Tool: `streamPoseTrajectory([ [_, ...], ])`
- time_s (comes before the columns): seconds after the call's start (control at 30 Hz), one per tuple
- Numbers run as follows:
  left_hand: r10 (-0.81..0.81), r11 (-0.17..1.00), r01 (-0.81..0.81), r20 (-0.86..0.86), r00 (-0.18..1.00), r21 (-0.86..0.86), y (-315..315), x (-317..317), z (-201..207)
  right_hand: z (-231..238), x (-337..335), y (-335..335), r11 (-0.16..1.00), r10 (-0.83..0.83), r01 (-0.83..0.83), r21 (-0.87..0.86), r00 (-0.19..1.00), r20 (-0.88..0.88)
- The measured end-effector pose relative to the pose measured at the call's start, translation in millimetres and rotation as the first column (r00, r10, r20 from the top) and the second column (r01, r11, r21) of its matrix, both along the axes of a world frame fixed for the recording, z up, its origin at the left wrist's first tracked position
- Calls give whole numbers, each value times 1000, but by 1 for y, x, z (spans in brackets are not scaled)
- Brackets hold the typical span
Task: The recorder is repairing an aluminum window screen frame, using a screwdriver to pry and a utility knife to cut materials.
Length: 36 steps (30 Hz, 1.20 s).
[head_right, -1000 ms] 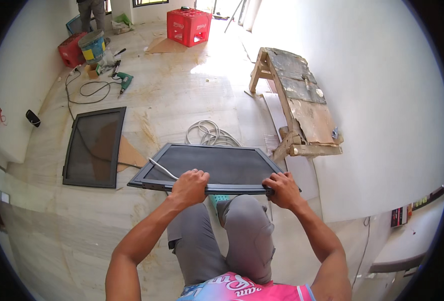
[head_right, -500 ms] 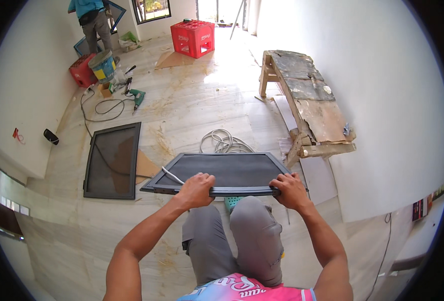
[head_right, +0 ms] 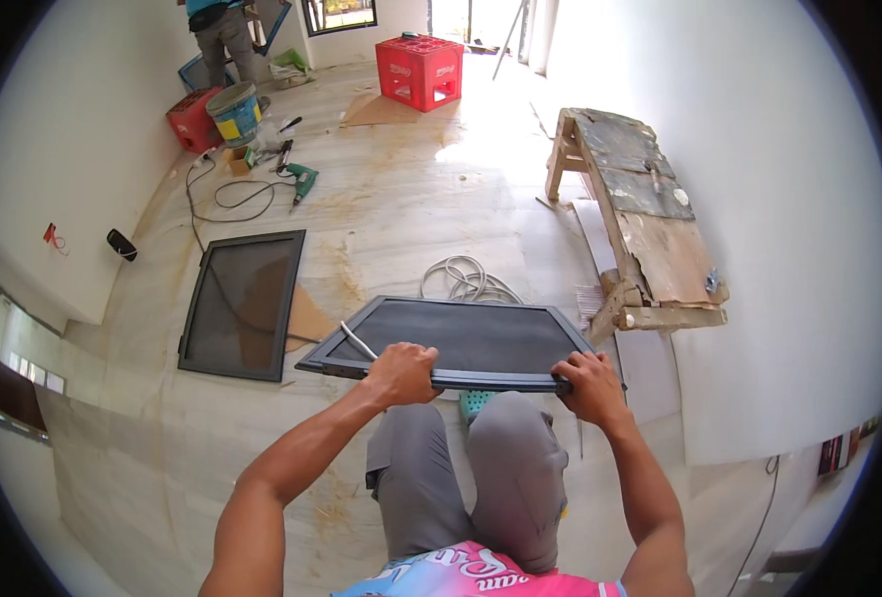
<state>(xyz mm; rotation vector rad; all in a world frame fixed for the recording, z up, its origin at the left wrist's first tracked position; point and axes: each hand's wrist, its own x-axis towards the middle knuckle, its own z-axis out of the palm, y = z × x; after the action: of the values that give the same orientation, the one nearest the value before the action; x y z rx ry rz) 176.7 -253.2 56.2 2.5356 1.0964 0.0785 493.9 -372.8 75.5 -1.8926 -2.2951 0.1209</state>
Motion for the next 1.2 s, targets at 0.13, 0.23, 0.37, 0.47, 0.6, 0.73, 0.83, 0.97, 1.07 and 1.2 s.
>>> streamPoseTrajectory([
  [0.13, -60, 998, 62, 67, 996, -20, 2, -5, -1, 0, 0, -3, 1000, -15, 15, -8, 1000, 1],
  [0.23, -114, 987, 100, 109, 987, 127, 5, -26, -2, 0, -2, -6, 999, -32, 32, -11, 999, -5],
  [0.37, -71, 985, 58, 71, 995, 161, 5, -24, -28, -2, -2, -1, 1000, -2, 3, 21, 1000, -21],
  [0.47, -29, 987, 19, 58, 998, 162, 3, -20, -32, -3, 1, 1, 1000, -11, 11, 18, 1000, -16],
  [0.6, -4, 995, 1, 26, 1000, 104, 1, -18, -27, -3, 0, 1, 1000, -15, 15, 16, 1000, 1],
  [0.73, -36, 998, 39, -49, 998, 53, 1, -17, -15, -5, 1, 0, 999, -41, 41, 7, 999, -2],
  [0.83, -209, 975, 207, -14, 978, -83, 14, -41, 17, -7, 5, -4, 1000, -16, 16, 2, 999, -30],
  [0.97, -230, 971, 228, -22, 973, -78, 18, -69, 16, -8, 9, -6, 1000, -13, 12, -24, 999, -49],
  [1.07, -196, 978, 195, 4, 981, 75, 2, -69, 2, -8, 12, -4, 1000, -12, 11, -22, 999, -44],
  [1.2, -62, 958, 48, 41, 997, 281, -2, -74, -22, -6, 6, 0, 1000, 14, -14, -14, 999, -43],
])
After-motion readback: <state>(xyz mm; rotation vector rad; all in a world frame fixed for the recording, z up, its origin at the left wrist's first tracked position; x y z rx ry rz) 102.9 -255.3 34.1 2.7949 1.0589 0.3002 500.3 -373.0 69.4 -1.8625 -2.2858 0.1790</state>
